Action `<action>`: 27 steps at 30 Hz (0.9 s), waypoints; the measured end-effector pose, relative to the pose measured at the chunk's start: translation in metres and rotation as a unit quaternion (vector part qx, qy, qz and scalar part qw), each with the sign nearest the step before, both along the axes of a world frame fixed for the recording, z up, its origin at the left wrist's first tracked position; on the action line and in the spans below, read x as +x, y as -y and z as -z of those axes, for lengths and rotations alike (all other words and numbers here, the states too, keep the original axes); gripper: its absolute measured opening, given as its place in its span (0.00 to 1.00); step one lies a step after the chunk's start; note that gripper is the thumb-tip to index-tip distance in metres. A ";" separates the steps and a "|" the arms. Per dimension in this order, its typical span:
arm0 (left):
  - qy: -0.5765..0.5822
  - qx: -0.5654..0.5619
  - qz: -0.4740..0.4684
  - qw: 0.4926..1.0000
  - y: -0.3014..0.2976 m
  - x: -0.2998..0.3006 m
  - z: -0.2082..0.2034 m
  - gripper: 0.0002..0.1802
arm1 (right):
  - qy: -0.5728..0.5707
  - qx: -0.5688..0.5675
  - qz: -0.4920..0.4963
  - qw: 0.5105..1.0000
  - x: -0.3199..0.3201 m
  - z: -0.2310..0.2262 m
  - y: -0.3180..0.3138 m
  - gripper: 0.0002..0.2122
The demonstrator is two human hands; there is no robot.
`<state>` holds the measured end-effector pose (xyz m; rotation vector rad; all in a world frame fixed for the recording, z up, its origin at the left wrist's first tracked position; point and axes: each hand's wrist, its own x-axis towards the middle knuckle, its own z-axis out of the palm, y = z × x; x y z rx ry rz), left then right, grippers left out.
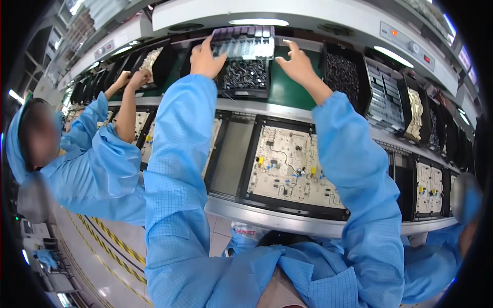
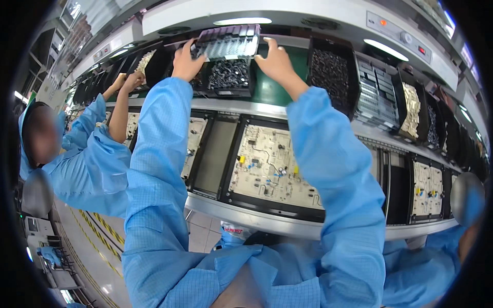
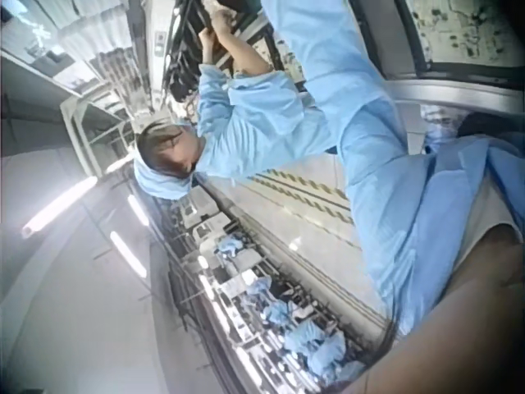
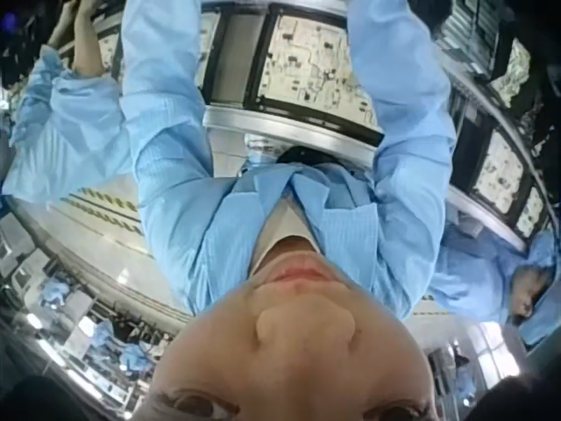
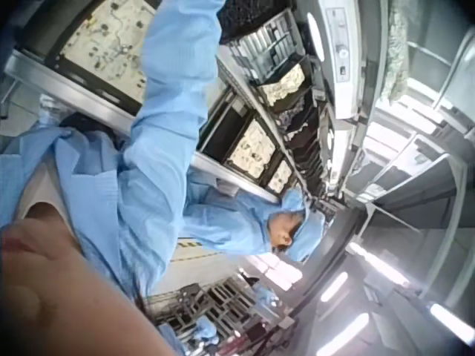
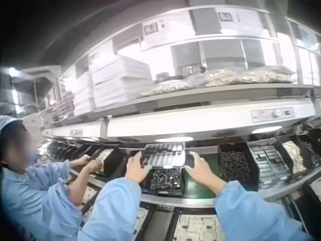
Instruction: The recorder is manually placing electronic components onto printed circuit boards on a moving assembly line.
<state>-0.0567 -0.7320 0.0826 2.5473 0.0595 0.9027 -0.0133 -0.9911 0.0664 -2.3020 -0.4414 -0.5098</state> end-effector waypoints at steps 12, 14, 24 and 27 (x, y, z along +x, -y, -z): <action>-0.045 -0.139 -0.040 0.988 0.011 0.017 0.100 0.21 | -0.003 0.103 -0.045 0.994 0.017 0.042 -0.063 0.36; -0.055 -0.139 -0.035 0.988 0.013 0.015 0.101 0.22 | -0.026 0.100 -0.026 0.994 0.014 0.041 -0.065 0.34; -0.054 -0.124 0.017 0.991 0.072 0.010 0.092 0.20 | 0.086 0.110 0.009 0.990 0.006 0.042 -0.006 0.31; -0.056 -0.136 0.029 0.989 0.101 0.013 0.092 0.19 | 0.186 -0.100 0.166 0.963 -0.002 0.039 0.016 0.27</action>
